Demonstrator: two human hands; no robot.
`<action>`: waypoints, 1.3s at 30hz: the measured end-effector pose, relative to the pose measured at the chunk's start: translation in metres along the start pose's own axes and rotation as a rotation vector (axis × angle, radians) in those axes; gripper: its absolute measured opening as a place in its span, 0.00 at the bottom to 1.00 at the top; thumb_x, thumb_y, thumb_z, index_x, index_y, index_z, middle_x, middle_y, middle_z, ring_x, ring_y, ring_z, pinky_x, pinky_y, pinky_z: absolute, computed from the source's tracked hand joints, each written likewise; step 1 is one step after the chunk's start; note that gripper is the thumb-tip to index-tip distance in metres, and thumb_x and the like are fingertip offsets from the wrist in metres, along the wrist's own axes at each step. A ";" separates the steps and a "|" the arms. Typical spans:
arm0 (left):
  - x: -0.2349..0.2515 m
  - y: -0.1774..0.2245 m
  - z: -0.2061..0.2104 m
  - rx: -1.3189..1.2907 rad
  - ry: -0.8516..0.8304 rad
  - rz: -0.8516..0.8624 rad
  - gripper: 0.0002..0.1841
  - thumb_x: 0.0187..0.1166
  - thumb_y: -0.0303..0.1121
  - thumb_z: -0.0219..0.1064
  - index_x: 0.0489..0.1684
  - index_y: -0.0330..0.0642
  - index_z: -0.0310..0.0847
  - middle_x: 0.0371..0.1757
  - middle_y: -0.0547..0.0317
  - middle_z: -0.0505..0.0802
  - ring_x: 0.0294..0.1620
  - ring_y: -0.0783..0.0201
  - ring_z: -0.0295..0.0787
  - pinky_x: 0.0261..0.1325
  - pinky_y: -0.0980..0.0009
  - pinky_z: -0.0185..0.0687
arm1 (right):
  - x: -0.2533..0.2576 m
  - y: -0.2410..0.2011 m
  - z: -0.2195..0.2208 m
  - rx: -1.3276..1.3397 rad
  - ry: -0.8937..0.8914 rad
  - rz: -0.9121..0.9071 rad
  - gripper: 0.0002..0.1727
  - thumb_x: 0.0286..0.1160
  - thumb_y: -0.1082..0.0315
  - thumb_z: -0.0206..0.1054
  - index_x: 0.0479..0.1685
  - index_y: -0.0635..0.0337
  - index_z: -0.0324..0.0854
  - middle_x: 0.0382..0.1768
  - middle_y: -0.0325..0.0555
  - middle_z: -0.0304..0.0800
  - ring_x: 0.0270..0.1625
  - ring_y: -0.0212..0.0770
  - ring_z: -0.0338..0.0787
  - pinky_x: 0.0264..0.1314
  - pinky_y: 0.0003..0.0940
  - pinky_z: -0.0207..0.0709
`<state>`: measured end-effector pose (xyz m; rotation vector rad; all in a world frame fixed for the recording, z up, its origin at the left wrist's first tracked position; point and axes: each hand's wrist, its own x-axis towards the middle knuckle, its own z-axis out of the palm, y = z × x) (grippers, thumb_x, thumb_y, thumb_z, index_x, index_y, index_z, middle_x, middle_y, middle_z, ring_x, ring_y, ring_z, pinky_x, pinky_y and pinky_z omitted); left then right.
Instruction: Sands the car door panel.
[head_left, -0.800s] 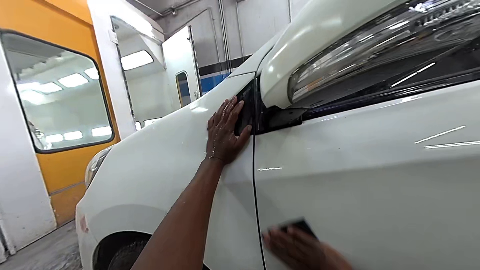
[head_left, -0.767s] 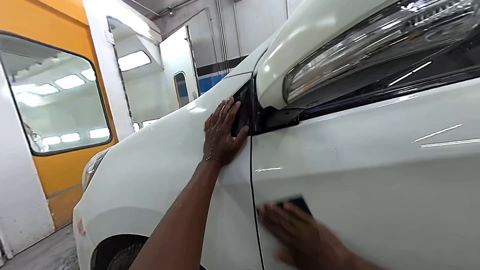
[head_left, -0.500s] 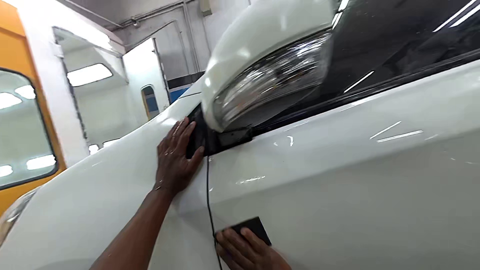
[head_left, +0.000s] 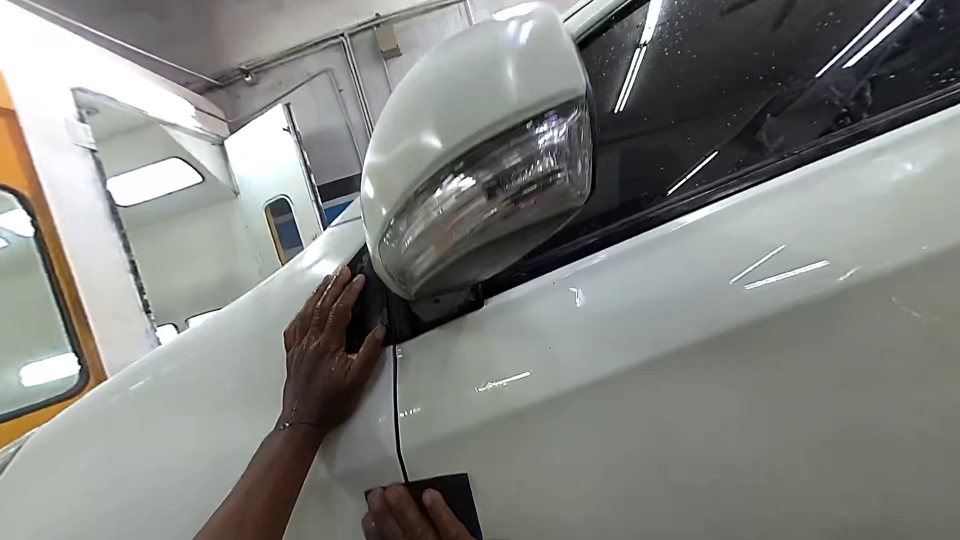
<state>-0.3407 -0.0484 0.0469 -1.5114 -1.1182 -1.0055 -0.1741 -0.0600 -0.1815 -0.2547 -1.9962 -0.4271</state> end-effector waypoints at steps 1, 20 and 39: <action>0.002 -0.002 0.000 0.002 0.007 0.006 0.37 0.82 0.65 0.45 0.88 0.56 0.68 0.91 0.60 0.70 0.93 0.54 0.57 0.87 0.43 0.51 | 0.002 0.007 -0.010 -0.019 0.009 0.006 0.45 0.79 0.32 0.53 0.87 0.55 0.68 0.89 0.41 0.67 0.93 0.39 0.59 0.96 0.45 0.43; -0.003 0.002 0.000 -0.020 -0.010 0.006 0.37 0.84 0.62 0.46 0.88 0.52 0.68 0.91 0.59 0.70 0.93 0.54 0.56 0.89 0.44 0.50 | -0.010 0.119 -0.138 -0.276 0.155 0.004 0.39 0.84 0.33 0.47 0.87 0.46 0.70 0.88 0.36 0.68 0.93 0.38 0.59 0.96 0.50 0.46; -0.002 0.010 -0.001 -0.023 0.008 -0.017 0.39 0.82 0.63 0.45 0.85 0.45 0.70 0.88 0.48 0.73 0.91 0.43 0.60 0.85 0.37 0.51 | -0.096 0.190 -0.238 -0.603 0.319 0.387 0.45 0.87 0.34 0.39 0.94 0.56 0.53 0.92 0.55 0.56 0.95 0.56 0.51 0.94 0.66 0.37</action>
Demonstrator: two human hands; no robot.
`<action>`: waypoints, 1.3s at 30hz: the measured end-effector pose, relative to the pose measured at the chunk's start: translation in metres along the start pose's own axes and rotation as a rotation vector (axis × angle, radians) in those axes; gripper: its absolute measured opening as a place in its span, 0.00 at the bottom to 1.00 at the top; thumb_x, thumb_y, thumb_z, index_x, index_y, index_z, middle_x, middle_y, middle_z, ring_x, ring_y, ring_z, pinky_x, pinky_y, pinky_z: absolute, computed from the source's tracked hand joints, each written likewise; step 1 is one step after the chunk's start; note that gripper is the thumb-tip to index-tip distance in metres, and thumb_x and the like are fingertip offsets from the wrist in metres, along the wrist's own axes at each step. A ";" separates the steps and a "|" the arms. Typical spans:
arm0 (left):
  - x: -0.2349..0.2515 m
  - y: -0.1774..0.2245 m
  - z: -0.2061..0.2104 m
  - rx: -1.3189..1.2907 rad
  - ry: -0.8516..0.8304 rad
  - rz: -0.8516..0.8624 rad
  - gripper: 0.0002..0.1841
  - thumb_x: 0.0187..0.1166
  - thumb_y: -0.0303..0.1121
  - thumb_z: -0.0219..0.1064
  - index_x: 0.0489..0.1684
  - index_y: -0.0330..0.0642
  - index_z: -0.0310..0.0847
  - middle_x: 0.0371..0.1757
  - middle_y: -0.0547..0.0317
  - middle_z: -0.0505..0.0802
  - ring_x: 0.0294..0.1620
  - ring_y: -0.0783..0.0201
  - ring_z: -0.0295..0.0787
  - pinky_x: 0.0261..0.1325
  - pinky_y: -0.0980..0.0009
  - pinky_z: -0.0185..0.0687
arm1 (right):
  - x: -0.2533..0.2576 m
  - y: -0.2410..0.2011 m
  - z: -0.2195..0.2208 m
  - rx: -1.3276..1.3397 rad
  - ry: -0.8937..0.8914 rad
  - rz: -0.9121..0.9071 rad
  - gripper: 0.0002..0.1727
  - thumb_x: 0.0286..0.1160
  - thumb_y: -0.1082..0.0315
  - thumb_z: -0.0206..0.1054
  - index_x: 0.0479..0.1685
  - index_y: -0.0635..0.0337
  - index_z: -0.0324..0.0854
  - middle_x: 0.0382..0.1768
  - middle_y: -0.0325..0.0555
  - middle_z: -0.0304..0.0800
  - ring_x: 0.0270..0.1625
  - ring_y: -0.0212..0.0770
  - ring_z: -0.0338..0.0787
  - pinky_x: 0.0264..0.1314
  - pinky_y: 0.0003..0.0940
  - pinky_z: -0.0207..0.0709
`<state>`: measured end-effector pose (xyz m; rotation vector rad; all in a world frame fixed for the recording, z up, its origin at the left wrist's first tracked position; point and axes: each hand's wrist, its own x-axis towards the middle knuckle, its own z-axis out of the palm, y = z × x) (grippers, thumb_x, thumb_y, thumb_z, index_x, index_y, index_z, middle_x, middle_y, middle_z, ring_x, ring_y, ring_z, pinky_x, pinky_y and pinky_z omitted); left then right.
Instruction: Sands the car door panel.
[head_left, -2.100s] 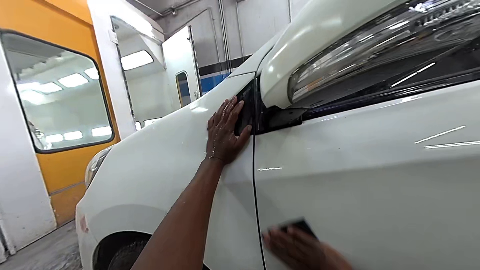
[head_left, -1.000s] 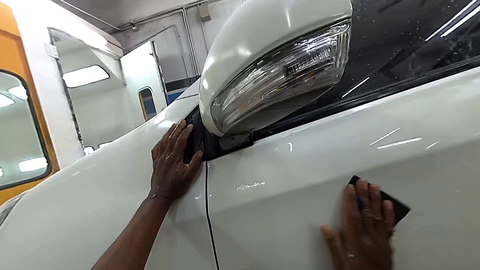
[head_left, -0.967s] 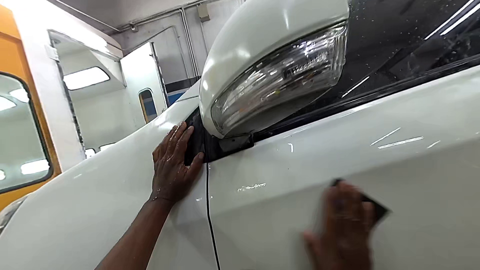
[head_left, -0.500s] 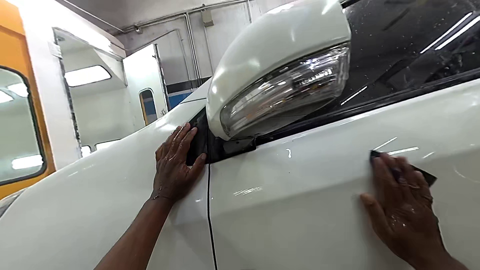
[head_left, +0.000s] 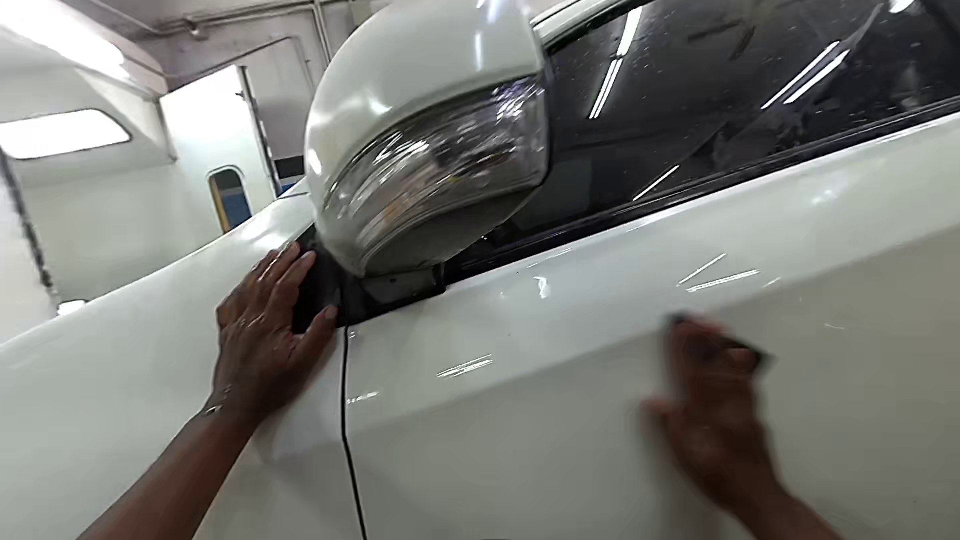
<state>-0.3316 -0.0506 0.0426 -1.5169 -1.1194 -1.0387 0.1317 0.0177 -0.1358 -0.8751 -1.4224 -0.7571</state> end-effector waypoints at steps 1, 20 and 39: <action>0.002 0.002 0.000 0.011 -0.001 0.000 0.39 0.83 0.62 0.44 0.84 0.44 0.70 0.88 0.47 0.73 0.91 0.43 0.59 0.85 0.37 0.50 | 0.008 0.012 -0.003 -0.067 0.051 0.140 0.47 0.87 0.34 0.36 0.93 0.64 0.51 0.91 0.65 0.53 0.94 0.66 0.51 0.90 0.72 0.39; 0.001 0.002 -0.002 -0.003 -0.051 0.014 0.37 0.84 0.62 0.45 0.89 0.51 0.64 0.91 0.51 0.68 0.94 0.46 0.54 0.87 0.38 0.46 | -0.145 -0.073 0.006 0.084 -0.232 0.008 0.58 0.73 0.20 0.38 0.97 0.52 0.42 0.97 0.53 0.38 0.98 0.45 0.30 0.95 0.56 0.17; 0.003 -0.003 -0.004 -0.006 -0.072 0.032 0.36 0.84 0.59 0.47 0.90 0.53 0.63 0.93 0.55 0.66 0.95 0.50 0.51 0.87 0.39 0.46 | -0.085 -0.135 0.049 0.471 -0.610 -1.052 0.38 0.90 0.45 0.44 0.93 0.58 0.55 0.96 0.44 0.48 0.98 0.39 0.41 0.99 0.44 0.30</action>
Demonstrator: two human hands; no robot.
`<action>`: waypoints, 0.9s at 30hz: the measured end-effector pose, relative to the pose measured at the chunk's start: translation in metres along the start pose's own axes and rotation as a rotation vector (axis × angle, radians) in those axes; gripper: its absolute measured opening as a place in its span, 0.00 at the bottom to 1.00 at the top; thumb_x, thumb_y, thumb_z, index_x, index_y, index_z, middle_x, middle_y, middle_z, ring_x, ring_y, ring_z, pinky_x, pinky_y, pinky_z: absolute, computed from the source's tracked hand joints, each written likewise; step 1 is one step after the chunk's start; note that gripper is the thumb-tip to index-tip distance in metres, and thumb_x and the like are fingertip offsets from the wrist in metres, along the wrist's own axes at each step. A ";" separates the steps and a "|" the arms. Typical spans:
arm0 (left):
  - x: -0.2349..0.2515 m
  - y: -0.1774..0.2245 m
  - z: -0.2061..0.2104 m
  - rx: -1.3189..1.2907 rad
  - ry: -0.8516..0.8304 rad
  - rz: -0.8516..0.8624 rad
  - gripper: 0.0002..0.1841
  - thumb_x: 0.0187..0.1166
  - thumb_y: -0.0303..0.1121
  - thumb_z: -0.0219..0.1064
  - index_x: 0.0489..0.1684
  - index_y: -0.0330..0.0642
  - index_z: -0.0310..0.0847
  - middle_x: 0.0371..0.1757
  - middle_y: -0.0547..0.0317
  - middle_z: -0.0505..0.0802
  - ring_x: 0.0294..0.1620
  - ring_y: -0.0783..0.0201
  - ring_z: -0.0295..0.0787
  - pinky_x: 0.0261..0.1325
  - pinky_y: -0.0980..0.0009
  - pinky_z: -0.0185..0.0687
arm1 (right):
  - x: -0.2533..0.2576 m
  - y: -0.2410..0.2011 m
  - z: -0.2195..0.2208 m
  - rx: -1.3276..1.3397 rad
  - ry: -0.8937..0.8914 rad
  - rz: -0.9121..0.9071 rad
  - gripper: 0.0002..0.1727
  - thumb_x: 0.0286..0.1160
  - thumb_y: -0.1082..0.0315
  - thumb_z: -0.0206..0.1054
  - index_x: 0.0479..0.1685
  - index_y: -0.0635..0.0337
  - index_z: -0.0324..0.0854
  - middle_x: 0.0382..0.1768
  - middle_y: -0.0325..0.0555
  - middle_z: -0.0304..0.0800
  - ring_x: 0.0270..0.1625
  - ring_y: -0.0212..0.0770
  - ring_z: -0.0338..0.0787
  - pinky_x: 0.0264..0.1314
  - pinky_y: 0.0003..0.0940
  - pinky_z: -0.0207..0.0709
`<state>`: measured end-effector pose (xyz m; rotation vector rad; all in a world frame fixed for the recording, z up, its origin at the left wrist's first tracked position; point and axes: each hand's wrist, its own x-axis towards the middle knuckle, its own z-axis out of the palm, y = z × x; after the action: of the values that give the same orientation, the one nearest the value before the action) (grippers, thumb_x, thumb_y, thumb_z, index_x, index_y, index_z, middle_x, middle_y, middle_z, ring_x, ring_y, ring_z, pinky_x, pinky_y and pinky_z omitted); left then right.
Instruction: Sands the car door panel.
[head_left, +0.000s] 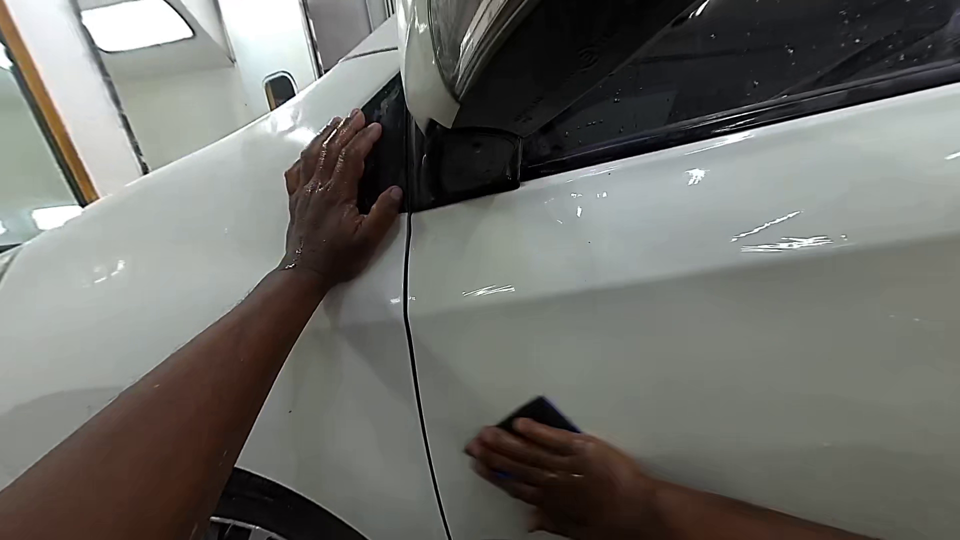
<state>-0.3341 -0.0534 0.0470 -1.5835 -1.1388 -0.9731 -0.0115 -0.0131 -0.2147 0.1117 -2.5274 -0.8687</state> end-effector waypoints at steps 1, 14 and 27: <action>-0.001 0.000 -0.001 -0.004 0.001 0.002 0.36 0.84 0.59 0.47 0.90 0.52 0.63 0.93 0.54 0.66 0.95 0.50 0.51 0.88 0.39 0.46 | 0.017 -0.002 0.004 0.026 0.005 -0.025 0.40 0.89 0.43 0.47 0.93 0.59 0.56 0.95 0.45 0.49 0.98 0.40 0.42 0.98 0.44 0.30; 0.004 0.002 -0.001 -0.008 0.009 0.006 0.37 0.83 0.61 0.46 0.89 0.51 0.63 0.92 0.52 0.66 0.94 0.47 0.53 0.85 0.36 0.47 | -0.091 0.061 -0.081 -0.094 -0.045 0.011 0.35 0.95 0.45 0.31 0.96 0.49 0.51 0.96 0.38 0.48 0.98 0.36 0.40 1.00 0.42 0.26; 0.002 0.004 -0.001 0.009 0.020 -0.006 0.36 0.83 0.60 0.45 0.88 0.50 0.64 0.92 0.50 0.67 0.93 0.45 0.54 0.84 0.35 0.48 | -0.157 0.060 -0.089 -0.136 -0.099 0.037 0.33 0.95 0.47 0.35 0.96 0.45 0.50 0.96 0.34 0.47 0.97 0.34 0.38 0.99 0.42 0.26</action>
<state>-0.3296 -0.0550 0.0479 -1.5613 -1.1328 -0.9845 0.1730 0.0196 -0.1793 -0.0223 -2.5425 -1.0521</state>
